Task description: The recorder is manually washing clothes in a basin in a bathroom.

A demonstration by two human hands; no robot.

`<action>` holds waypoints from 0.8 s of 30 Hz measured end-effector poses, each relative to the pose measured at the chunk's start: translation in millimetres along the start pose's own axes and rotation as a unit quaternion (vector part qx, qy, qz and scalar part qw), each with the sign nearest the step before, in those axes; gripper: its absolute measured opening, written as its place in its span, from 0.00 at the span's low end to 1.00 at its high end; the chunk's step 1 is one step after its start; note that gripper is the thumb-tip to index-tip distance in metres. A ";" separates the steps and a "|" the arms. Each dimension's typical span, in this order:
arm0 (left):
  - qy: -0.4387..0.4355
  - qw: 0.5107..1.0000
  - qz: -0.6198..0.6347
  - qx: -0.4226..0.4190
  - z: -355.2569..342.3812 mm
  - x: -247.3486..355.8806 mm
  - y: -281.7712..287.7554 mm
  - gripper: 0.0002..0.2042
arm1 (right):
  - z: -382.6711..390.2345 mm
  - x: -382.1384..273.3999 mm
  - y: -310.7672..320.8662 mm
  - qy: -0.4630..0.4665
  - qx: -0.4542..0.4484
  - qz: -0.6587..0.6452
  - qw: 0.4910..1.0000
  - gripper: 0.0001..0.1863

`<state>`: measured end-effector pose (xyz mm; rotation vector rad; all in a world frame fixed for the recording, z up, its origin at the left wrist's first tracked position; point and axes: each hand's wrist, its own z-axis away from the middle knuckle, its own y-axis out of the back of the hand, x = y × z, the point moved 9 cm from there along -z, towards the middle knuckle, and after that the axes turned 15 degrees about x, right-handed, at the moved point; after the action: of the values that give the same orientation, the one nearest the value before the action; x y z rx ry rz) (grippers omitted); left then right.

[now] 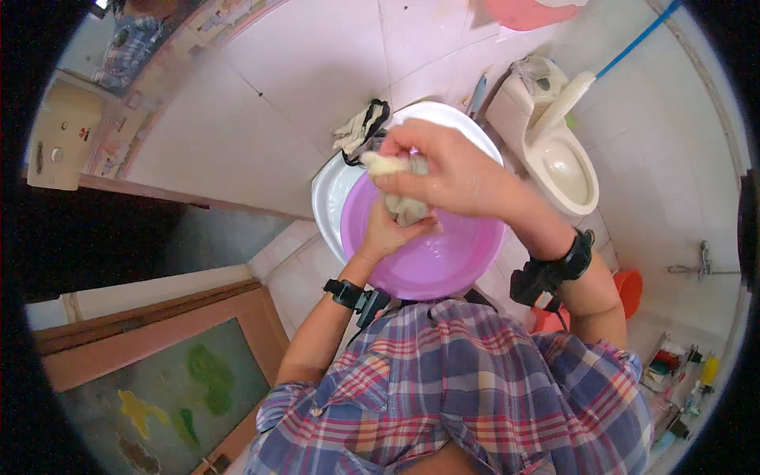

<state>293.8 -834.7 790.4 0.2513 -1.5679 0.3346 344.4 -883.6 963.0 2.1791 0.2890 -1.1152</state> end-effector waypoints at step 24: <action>0.394 0.810 0.430 0.052 9.8 -57.9 -65.7 0.22 | 101.6 101.2 3.9 0.020 0.090 0.310 0.946 0.14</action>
<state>310.1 -902.1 736.1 -0.5073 -0.7333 1.0839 343.3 -962.5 843.1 2.2113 -0.4757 -0.7549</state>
